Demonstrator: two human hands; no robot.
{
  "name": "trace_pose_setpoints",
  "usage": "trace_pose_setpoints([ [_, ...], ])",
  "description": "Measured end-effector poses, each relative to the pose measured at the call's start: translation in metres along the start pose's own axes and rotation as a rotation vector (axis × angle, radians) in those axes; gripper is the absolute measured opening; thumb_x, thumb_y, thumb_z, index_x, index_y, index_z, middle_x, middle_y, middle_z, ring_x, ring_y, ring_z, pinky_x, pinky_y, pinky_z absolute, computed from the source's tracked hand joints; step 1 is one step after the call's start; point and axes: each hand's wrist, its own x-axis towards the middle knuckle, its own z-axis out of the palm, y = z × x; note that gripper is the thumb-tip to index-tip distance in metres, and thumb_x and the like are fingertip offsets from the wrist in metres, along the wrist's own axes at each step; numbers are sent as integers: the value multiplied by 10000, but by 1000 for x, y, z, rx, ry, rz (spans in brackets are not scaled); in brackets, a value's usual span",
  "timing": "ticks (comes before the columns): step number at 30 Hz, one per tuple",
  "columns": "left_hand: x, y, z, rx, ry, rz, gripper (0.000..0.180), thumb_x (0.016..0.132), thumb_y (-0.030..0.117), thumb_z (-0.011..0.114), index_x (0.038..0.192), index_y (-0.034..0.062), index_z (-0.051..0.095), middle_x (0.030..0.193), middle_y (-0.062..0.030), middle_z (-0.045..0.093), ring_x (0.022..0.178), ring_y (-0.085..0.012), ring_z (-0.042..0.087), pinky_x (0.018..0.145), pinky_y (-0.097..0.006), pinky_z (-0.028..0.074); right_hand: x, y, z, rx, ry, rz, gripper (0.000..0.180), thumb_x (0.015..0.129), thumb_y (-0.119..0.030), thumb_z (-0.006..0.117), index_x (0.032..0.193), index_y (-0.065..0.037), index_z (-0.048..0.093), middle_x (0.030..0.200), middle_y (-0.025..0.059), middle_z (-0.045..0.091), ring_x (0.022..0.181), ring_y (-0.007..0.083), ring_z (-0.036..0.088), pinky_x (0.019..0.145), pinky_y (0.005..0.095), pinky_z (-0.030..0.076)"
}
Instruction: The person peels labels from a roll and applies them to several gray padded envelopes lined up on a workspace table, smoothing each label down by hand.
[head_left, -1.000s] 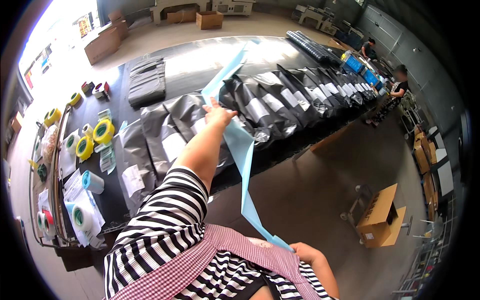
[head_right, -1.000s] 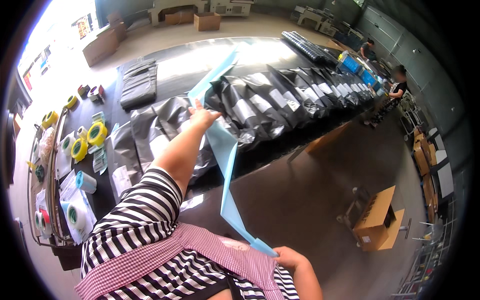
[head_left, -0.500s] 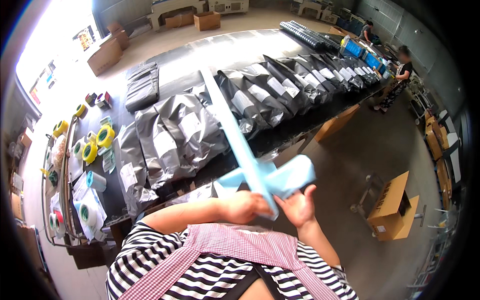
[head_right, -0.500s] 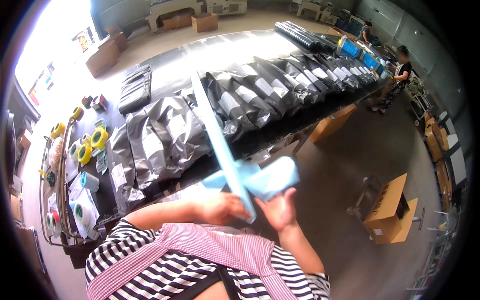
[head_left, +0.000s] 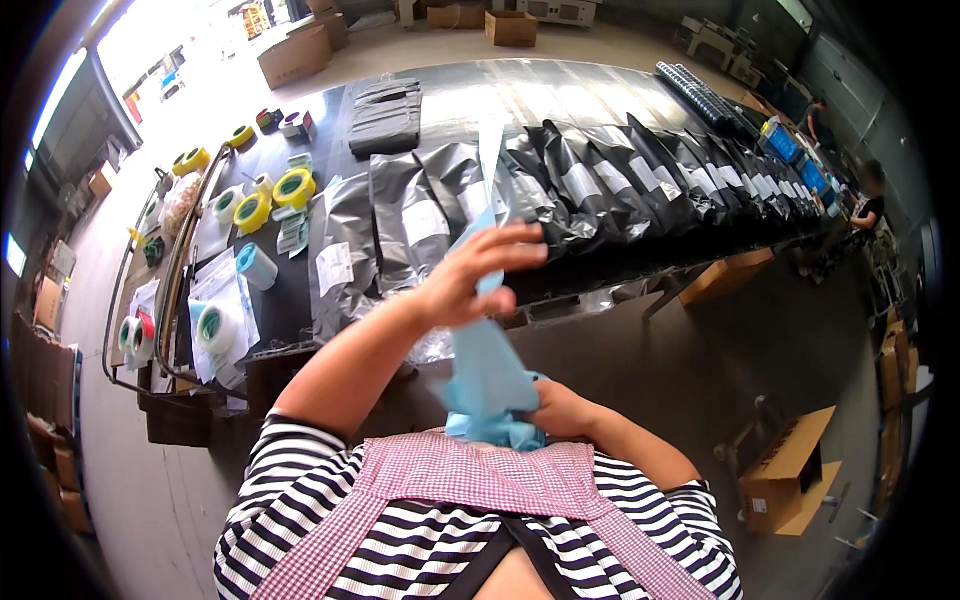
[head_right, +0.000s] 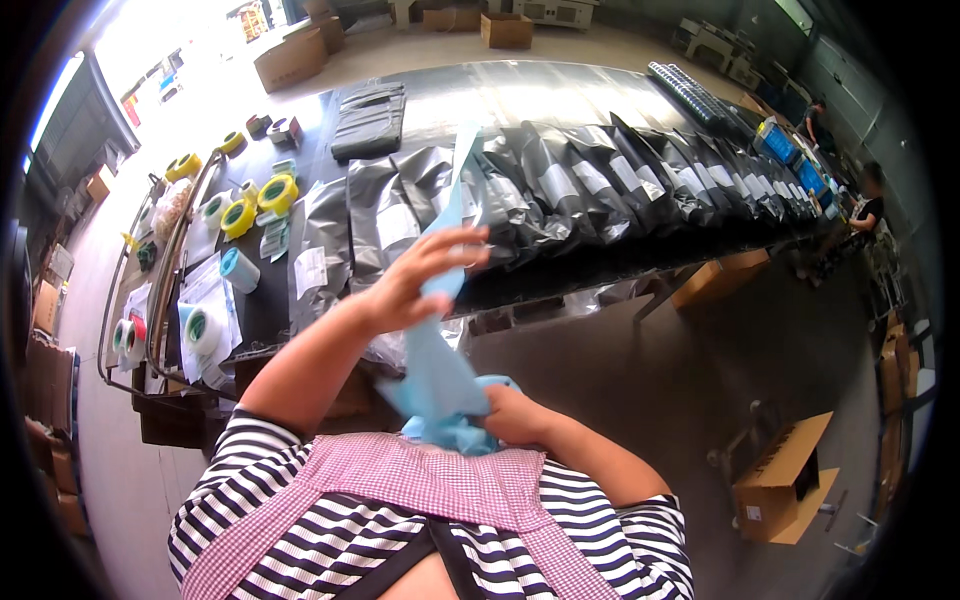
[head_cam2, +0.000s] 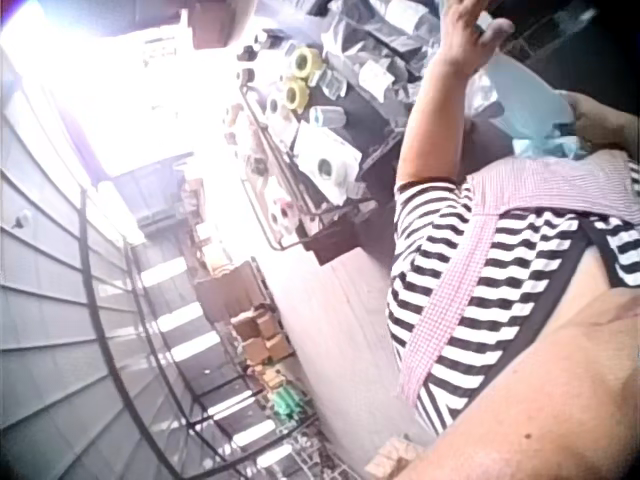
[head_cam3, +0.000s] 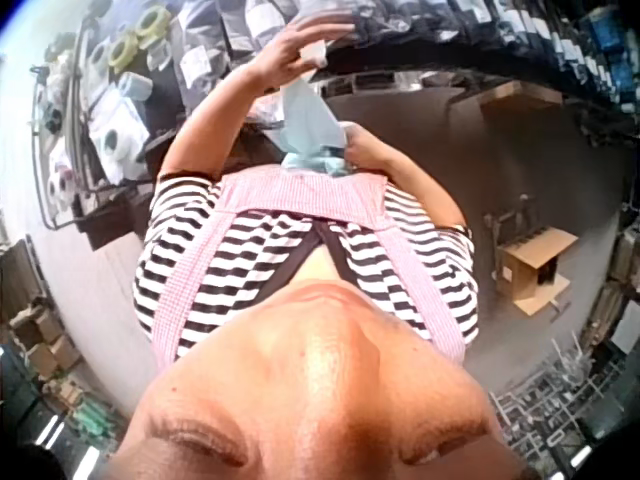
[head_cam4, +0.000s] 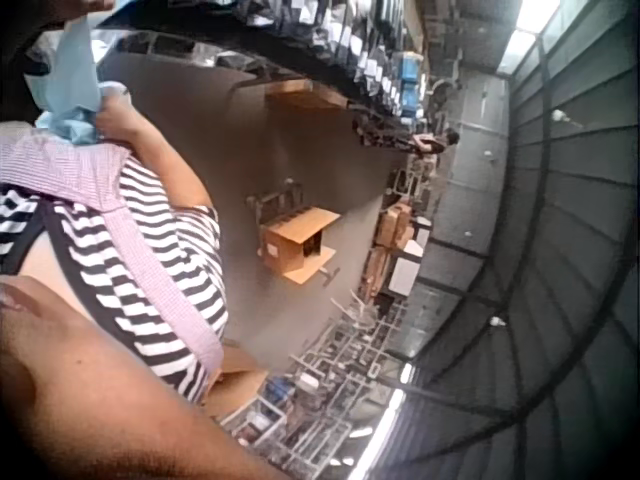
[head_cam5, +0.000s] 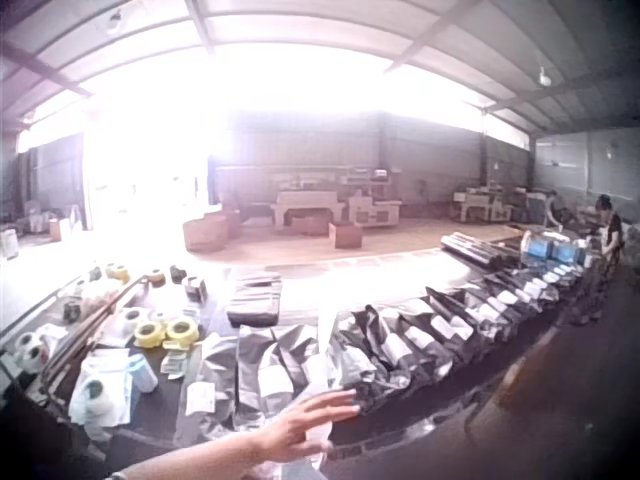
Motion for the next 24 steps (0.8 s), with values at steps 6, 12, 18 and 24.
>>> trace_pose_setpoints([
  [6, -127, -95, 23, -22, -371, -577, 540, 1033, 549, 301, 1332, 226, 613, 1499, -131, 471, 1474, -358, 257, 1173, -635, 73, -11, -73, 31, -275, 269, -783, 261, 803, 46, 658, 1051, -25, 695, 1091, 181, 677, 1015, 279, 660, 859, 381, 524],
  [12, -304, 45, 67, -1817, -228, -872, 1186, 673, 892, 492, 1515, 65, 374, 1432, -130, 528, 1262, -230, 549, 1059, -381, 457, 45, -43, 66, -245, 1424, -541, 240, 893, -12, 632, 1129, 27, 654, 1074, 172, 686, 969, 354, 665, 872, 423, 505],
  [18, -370, 150, -42, -1241, -51, -1101, 1138, 608, 334, 951, 1522, 96, 316, 1422, -172, 503, 1341, -336, 457, 1181, -458, 275, 136, -36, 195, -200, 597, -588, 380, 899, -58, 623, 1276, -17, 595, 1218, 173, 626, 1142, 331, 594, 1019, 423, 448],
  [24, -507, 145, -30, -1104, 664, -1507, 437, 860, 55, 637, 1291, 18, 574, 1134, -129, 673, 1013, -252, 668, 955, -387, 518, 232, -39, 307, -76, -277, 129, 650, 859, -246, 723, 1392, 26, 468, 1339, 193, 574, 1229, 324, 556, 1093, 409, 384],
])
